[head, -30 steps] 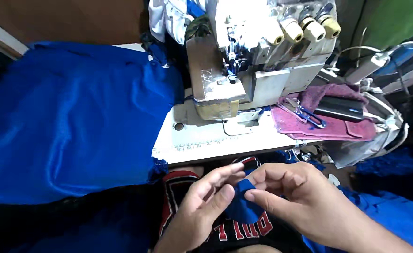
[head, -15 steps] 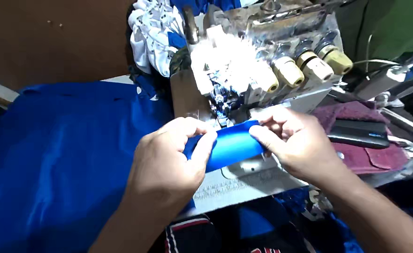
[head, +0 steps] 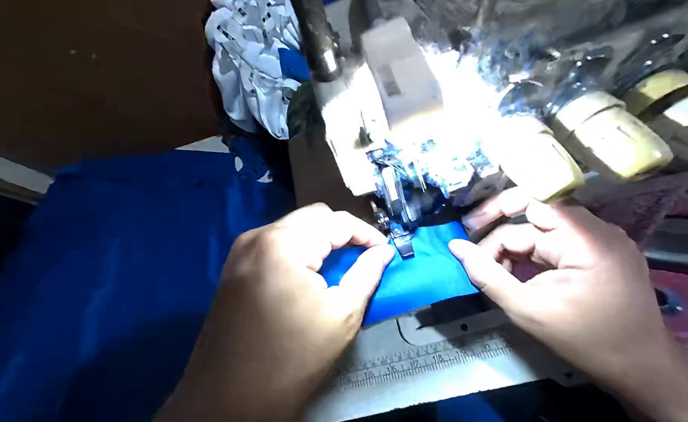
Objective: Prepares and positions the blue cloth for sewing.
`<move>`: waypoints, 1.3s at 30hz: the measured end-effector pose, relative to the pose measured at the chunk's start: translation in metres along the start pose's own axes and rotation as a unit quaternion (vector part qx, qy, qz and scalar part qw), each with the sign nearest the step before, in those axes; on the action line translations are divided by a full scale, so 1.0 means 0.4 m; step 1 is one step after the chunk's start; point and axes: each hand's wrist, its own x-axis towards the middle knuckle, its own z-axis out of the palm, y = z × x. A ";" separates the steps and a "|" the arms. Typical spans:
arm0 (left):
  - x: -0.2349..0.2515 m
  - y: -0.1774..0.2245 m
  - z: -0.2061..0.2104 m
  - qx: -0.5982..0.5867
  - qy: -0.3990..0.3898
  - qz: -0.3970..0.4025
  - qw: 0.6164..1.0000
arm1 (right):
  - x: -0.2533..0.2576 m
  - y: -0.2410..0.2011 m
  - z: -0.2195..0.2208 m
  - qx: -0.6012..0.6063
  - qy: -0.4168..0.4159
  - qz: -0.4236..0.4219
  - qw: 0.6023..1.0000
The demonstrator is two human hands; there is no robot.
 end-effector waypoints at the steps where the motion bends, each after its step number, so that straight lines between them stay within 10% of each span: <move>1: 0.007 -0.006 0.003 0.009 0.004 -0.003 1.000 | 0.000 0.003 0.007 -0.008 0.009 -0.002 1.000; 14: 0.032 -0.082 0.053 -0.050 0.183 -0.021 0.982 | -0.176 0.005 -0.122 -0.018 -0.067 0.051 0.996; 21: -0.155 0.151 0.198 0.098 0.240 0.085 0.962 | -0.228 -0.003 -0.141 0.005 -0.123 0.044 0.991; 26: -0.165 0.180 0.155 -0.109 0.177 0.094 0.974 | -0.186 -0.029 -0.067 0.113 -0.063 -0.019 0.991; 30: -0.294 0.015 0.037 -0.193 0.157 0.056 0.967 | -0.217 -0.144 0.011 0.257 -0.127 -0.032 0.958; 35: -0.220 -0.347 -0.065 0.050 0.072 -0.139 0.986 | -0.121 -0.273 0.268 0.180 -0.244 -0.020 0.953; 39: -0.197 -0.441 -0.076 -0.004 0.002 -0.202 0.979 | -0.005 -0.286 0.510 0.023 -0.288 -0.004 0.957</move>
